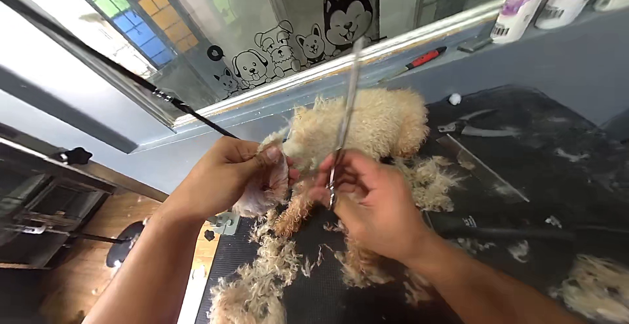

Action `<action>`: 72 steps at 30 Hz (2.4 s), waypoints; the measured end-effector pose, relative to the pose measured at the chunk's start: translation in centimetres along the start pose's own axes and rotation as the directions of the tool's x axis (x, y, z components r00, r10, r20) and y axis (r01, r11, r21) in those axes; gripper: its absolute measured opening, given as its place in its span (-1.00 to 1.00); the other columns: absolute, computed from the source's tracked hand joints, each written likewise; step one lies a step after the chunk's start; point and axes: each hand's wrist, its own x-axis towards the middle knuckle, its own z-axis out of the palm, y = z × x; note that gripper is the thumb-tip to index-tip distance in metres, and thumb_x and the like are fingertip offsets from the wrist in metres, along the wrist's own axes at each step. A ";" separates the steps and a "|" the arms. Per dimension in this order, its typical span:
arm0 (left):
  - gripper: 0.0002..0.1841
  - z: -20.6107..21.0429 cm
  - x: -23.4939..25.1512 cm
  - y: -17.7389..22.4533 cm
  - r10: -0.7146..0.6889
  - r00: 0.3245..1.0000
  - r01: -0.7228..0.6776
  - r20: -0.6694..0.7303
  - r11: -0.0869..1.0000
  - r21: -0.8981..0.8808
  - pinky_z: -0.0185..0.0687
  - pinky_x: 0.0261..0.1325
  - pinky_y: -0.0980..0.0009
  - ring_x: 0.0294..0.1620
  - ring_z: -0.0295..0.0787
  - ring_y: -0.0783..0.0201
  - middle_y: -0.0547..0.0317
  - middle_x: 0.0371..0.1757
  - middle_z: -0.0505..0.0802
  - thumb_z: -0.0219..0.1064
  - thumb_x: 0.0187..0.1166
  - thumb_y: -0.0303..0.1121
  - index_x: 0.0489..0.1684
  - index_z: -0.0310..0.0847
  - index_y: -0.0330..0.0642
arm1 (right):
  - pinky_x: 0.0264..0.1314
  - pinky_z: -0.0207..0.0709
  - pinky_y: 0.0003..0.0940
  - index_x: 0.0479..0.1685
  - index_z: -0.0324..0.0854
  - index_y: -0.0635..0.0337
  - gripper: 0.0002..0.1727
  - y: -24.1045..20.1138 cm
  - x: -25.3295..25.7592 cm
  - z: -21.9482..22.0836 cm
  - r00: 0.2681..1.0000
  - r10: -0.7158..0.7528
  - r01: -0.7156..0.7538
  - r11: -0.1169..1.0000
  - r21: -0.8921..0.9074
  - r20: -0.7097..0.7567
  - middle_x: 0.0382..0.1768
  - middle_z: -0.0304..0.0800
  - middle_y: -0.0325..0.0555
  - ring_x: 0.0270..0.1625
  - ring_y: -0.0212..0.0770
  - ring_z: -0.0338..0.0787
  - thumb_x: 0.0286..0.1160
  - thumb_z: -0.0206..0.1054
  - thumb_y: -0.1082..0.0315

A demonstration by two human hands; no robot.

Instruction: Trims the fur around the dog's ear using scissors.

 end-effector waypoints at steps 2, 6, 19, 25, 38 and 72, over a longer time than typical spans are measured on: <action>-0.64 0.0 0.2 0.0 0.044 0.999 -0.046 0.026 0.994 0.100 0.80 -0.29 0.42 -0.39 0.86 0.33 0.15 -0.36 0.93 0.15 0.82 -0.24 -0.31 0.84 -0.16 | -0.04 0.89 -0.41 0.18 0.62 0.20 -0.59 -1.4 2.4 -1.8 0.992 -0.126 0.126 0.990 -0.068 0.011 0.01 0.84 -0.26 -0.11 -0.38 0.89 0.40 0.59 0.29; -0.67 0.4 0.1 0.3 0.066 0.986 -0.093 0.151 0.979 0.183 0.78 -0.29 0.51 -0.38 0.82 0.48 0.31 -0.36 0.91 0.15 0.82 -0.24 -0.28 0.84 -0.10 | -0.13 0.83 -0.51 0.41 0.60 0.10 -0.47 -4.8 7.8 -3.5 0.921 -0.193 0.274 0.939 -0.209 0.339 0.26 0.79 -0.29 -0.13 -0.48 0.85 0.40 0.55 0.31; -0.75 7.9 -7.3 0.5 0.541 0.734 -0.149 -0.412 0.719 0.679 0.72 0.30 0.20 0.22 0.77 0.27 0.22 0.16 0.86 0.36 0.62 -0.14 -0.03 0.84 -0.08 | -0.26 0.80 -0.49 0.11 0.71 -0.10 -0.64 -4.6 11.5 -2.9 0.760 -0.032 0.301 0.903 -0.307 0.649 -0.24 0.87 -0.49 -0.28 -0.52 0.83 0.29 0.54 0.33; -0.52 18.5 -6.2 -5.8 0.175 0.941 -0.130 -0.288 0.977 0.170 0.58 0.57 0.06 0.47 0.69 0.17 0.16 0.47 0.76 0.40 0.63 -0.28 0.54 0.61 -0.04 | -0.36 0.83 -0.43 0.08 0.72 -0.03 -0.61 -4.6 12.7 -2.7 0.736 0.041 0.158 0.960 -0.230 0.676 -0.27 0.91 -0.37 -0.37 -0.37 0.86 0.24 0.61 0.44; -0.80 17.7 2.4 -3.9 -0.304 0.691 -0.723 -0.656 -0.269 -0.637 0.67 0.31 0.16 0.09 0.79 0.14 -0.02 0.08 0.81 0.26 0.73 -0.30 0.14 0.64 -0.15 | -0.34 0.87 -0.27 0.07 0.74 0.02 -0.60 -4.8 12.1 -2.6 0.696 0.209 0.032 0.947 -0.321 0.687 -0.33 0.90 -0.20 -0.38 -0.17 0.89 0.19 0.66 0.35; -0.77 16.3 1.3 -4.1 -0.272 0.691 -0.708 -0.670 -0.065 -0.704 0.79 0.28 0.02 0.19 0.87 -0.12 -0.34 0.26 0.80 0.30 0.68 -0.50 0.22 0.59 -0.37 | -0.26 0.85 -0.40 0.17 0.68 0.04 -0.52 -4.5 9.1 -12.8 0.263 0.353 -0.118 0.935 -0.333 0.898 -0.14 0.85 -0.22 -0.21 -0.30 0.89 0.48 0.51 -0.09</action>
